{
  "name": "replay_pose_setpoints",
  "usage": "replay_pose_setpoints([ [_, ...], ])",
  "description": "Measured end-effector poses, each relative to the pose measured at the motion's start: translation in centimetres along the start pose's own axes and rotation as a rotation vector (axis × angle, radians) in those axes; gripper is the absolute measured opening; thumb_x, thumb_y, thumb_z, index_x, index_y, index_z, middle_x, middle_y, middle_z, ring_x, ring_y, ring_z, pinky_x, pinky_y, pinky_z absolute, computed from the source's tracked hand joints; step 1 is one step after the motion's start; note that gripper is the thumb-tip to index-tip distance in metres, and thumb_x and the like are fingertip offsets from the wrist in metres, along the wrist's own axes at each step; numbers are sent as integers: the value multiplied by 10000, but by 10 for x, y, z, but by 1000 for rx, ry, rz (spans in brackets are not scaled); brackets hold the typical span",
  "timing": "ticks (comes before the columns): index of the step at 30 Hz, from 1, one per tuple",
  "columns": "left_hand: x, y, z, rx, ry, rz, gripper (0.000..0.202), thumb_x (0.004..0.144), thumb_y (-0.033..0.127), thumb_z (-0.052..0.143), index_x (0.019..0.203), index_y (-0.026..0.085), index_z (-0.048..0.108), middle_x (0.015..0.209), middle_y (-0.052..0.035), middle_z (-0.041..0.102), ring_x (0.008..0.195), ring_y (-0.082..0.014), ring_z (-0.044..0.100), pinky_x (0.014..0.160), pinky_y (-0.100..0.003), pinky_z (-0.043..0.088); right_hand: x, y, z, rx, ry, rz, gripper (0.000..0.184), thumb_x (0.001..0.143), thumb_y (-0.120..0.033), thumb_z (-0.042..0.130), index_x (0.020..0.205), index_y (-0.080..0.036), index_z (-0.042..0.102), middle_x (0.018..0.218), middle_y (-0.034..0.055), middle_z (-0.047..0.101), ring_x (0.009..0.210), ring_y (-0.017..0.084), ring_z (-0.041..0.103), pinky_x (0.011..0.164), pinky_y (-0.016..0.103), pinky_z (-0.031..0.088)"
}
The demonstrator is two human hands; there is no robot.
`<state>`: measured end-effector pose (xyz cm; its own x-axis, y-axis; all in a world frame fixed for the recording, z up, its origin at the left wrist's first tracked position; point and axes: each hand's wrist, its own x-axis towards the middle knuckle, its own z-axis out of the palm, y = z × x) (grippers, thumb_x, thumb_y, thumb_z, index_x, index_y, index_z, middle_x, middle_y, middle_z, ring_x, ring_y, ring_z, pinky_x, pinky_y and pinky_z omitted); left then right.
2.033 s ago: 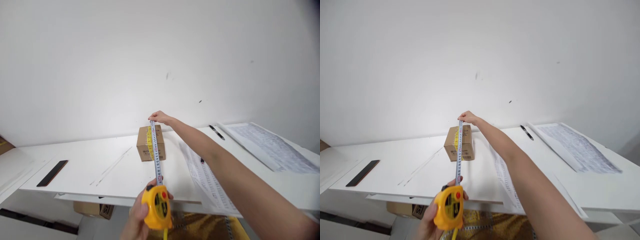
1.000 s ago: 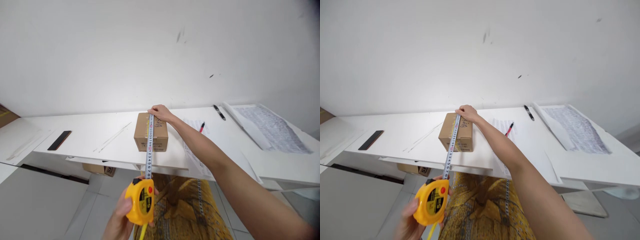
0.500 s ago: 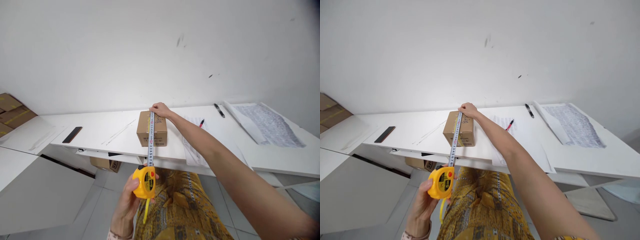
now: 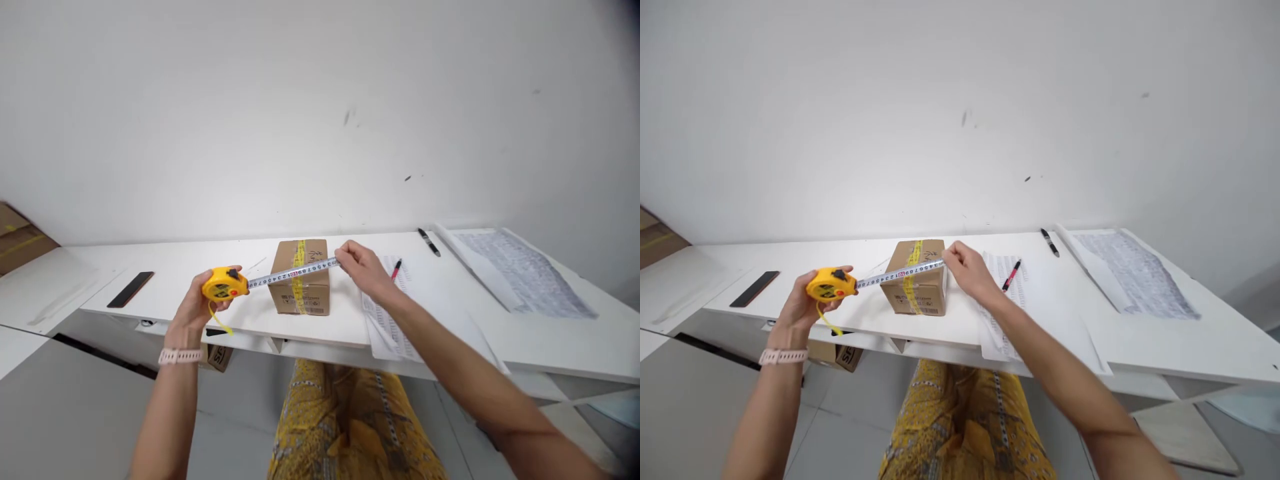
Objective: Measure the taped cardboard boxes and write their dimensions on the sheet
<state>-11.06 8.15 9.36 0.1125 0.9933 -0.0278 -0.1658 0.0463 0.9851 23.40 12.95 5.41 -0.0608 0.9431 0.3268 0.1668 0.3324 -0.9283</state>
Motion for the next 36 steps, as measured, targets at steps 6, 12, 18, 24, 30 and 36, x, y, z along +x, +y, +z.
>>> replay_pose_setpoints([
  [6, 70, -6, -34, 111, -146, -80, 502, 694, 511, 679, 907, 57, 709, 752, -140, 715, 468, -124, 531, 381, -202, 353, -23, 29, 34, 129, 83, 54, 328, 870, -429, 545, 658, -219, 408, 608, -53, 381, 581, 116, 339, 557, 271, 266],
  [12, 85, -16, -32, 146, -246, -132, 556, 685, 534, 657, 970, 57, 685, 729, -129, 703, 441, -115, 506, 370, -191, 296, -21, 31, 42, 247, -25, 157, 318, 831, -537, 597, 855, -233, 504, 586, -65, 474, 552, 121, 386, 547, 255, 297],
  [18, 89, -20, -11, 178, -367, -148, 581, 685, 540, 644, 1012, 62, 677, 800, -146, 713, 443, -114, 494, 374, -208, 305, -22, 37, 43, 234, -55, 169, 366, 807, -601, 610, 856, -255, 502, 567, -56, 498, 522, 142, 416, 529, 269, 311],
  [24, 88, -13, -3, 242, -389, -119, 586, 690, 554, 622, 1005, 64, 691, 840, -152, 707, 515, -141, 536, 385, -207, 361, -21, 42, 43, 164, -23, 128, 399, 808, -627, 605, 737, -250, 494, 575, -38, 494, 514, 142, 412, 509, 282, 316],
  [30, 26, 11, 25, 384, -519, -82, 737, 649, 378, 746, 1335, 154, 597, 1069, -160, 683, 764, -251, 657, 550, -290, 513, -19, 5, 8, -47, -163, -51, 324, 899, -539, 552, 759, -247, 531, 579, -36, 445, 517, 132, 360, 496, 278, 280],
  [36, -82, -50, 81, -64, -504, -244, 740, 642, 490, 814, 1292, 188, 629, 1111, -157, 655, 850, -266, 675, 666, -343, 584, -18, -49, -17, -175, -684, -252, 276, 918, -479, 557, 765, -253, 591, 516, -47, 429, 471, 120, 343, 483, 271, 292],
])
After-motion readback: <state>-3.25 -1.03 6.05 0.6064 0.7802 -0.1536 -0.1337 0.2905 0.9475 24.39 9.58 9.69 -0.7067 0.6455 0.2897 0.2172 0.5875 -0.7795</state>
